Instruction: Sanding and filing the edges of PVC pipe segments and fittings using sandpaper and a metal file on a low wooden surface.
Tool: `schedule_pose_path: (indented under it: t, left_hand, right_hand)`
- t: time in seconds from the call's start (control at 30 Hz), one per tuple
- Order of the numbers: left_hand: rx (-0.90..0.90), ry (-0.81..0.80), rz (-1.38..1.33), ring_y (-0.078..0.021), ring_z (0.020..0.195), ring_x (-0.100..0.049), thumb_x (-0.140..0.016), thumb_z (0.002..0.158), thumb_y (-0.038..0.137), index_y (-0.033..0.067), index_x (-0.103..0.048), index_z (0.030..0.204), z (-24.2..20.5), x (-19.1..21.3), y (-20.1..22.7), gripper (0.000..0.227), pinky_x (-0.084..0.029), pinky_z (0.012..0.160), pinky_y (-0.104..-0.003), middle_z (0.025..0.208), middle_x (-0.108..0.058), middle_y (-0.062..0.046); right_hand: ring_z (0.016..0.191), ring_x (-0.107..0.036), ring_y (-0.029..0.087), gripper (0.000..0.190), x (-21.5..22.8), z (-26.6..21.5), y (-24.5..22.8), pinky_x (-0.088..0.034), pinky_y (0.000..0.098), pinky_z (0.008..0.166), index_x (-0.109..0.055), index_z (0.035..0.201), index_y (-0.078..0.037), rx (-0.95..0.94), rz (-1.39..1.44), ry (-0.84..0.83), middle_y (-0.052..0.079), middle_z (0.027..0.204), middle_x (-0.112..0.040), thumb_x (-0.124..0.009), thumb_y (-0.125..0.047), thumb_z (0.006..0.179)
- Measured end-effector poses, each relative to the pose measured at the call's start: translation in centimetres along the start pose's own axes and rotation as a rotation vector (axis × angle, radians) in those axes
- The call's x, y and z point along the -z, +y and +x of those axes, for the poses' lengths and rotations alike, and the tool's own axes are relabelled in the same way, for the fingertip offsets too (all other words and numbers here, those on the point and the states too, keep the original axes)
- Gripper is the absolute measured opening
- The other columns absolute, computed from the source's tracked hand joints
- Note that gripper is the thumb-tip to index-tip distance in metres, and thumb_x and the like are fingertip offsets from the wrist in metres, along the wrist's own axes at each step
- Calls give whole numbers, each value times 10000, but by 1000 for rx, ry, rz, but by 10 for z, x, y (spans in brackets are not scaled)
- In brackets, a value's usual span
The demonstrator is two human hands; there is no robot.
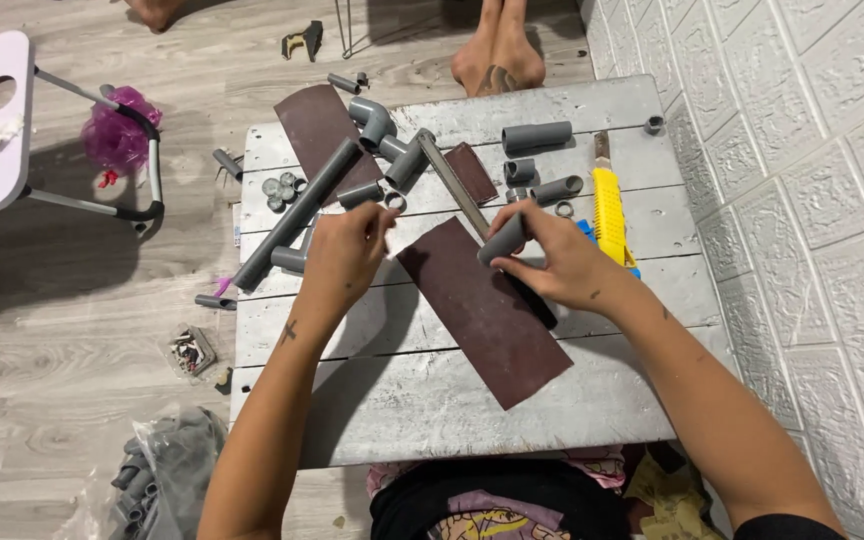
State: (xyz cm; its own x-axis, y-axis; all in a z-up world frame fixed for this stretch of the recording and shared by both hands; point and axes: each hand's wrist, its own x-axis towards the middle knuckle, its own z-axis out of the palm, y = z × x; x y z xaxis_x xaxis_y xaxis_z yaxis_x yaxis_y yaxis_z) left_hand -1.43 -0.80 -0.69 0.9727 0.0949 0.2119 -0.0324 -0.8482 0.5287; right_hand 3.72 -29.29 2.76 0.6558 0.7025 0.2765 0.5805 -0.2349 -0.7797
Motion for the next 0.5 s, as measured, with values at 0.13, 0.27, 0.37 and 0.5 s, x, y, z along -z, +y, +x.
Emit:
schedule_pose_path:
  t: [0.13, 0.27, 0.37, 0.5]
  left_hand:
    - [-52, 11, 125, -257, 658, -694, -570, 970, 62, 142, -654, 1026, -16, -16, 4, 128, -559, 668, -380, 647, -687, 14]
    - [-189, -224, 411, -369, 1037, -629, -546, 862, 198, 82, -603, 1268, -44, -13, 47, 426, -549, 776, -490, 1092, -653, -145]
    - [-216, -263, 392, -429, 1184, -525, -582, 892, 407, 32, -549, 1343, -53, -9, 70, 587, -460, 913, -574, 1238, -571, -224]
    - [-262, -269, 393, -452, 1331, -405, -625, 865, 547, 70, -475, 1458, -55, -16, 60, 776, -356, 1029, -642, 1392, -491, -239]
  right_hand:
    - [741, -704, 336, 338, -8, -4, 8, -571, 445, 743, -578, 1150, -103, 40, -26, -75, 168, 819, -699, -775, -136, 877]
    - [921, -689, 314, 406, -19, -8, 24, -577, 424, 834, -604, 1191, -105, 101, -161, -151, 105, 919, -714, -803, -243, 865]
    - [979, -668, 306, 445, -30, -8, 34, -563, 441, 876, -614, 1220, -108, 140, -216, -173, 97, 964, -723, -804, -291, 862]
    - [1039, -653, 325, 506, -33, -8, 36, -541, 467, 918, -618, 1296, -108, 161, -232, -156, 103, 1061, -726, -798, -279, 855]
